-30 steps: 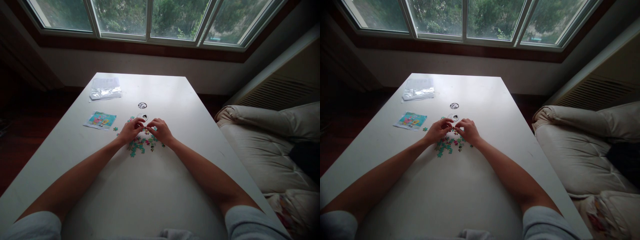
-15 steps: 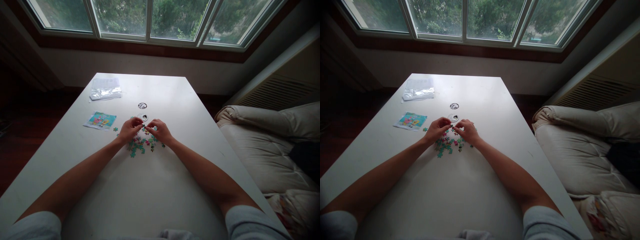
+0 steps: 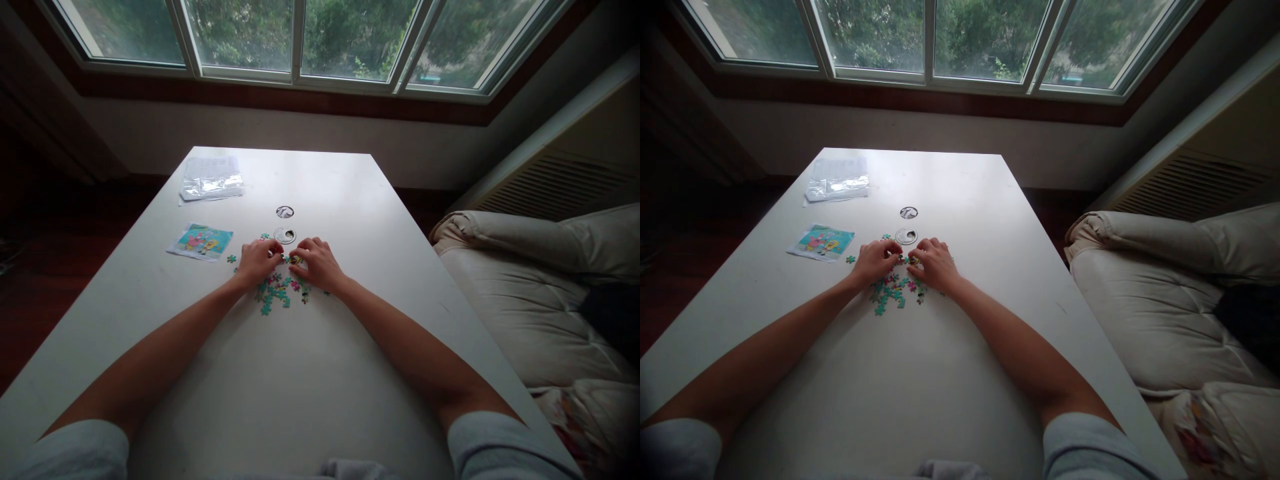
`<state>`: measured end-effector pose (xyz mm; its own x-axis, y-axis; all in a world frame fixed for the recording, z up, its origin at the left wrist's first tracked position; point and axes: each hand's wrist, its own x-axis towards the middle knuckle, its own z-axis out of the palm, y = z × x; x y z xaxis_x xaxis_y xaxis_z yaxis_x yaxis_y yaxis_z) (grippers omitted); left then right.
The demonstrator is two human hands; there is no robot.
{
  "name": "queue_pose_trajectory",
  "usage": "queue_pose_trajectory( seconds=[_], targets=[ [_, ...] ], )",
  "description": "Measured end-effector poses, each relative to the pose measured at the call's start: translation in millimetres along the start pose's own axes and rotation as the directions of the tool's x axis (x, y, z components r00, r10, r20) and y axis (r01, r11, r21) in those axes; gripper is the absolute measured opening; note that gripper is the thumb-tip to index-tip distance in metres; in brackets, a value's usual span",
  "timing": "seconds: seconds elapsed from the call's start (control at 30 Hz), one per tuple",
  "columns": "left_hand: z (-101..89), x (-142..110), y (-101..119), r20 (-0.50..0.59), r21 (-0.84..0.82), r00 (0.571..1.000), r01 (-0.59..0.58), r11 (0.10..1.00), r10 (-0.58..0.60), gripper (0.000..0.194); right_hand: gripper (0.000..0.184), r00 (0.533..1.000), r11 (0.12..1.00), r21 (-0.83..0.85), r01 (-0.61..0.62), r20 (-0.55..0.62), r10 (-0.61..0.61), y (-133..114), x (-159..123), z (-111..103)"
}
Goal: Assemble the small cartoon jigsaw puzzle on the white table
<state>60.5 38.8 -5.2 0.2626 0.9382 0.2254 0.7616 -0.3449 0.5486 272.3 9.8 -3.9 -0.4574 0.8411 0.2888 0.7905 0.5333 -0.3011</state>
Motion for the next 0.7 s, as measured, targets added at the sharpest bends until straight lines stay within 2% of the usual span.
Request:
queue_pose_trajectory(
  seconds=[0.47,0.7],
  targets=[
    [1.2,-2.9,6.2,0.022,0.08,0.988,-0.152,0.985,0.151,0.014,0.026,1.0,1.0,0.028,-0.005,0.022,0.004,1.4,-0.2,0.0],
    [-2.1,-3.5,7.2,0.04,0.089,0.987,-0.16,0.983,0.157,0.015,0.027,1.0,1.0,0.028,-0.006,0.025,0.005,2.9,-0.5,1.2]
  ],
)
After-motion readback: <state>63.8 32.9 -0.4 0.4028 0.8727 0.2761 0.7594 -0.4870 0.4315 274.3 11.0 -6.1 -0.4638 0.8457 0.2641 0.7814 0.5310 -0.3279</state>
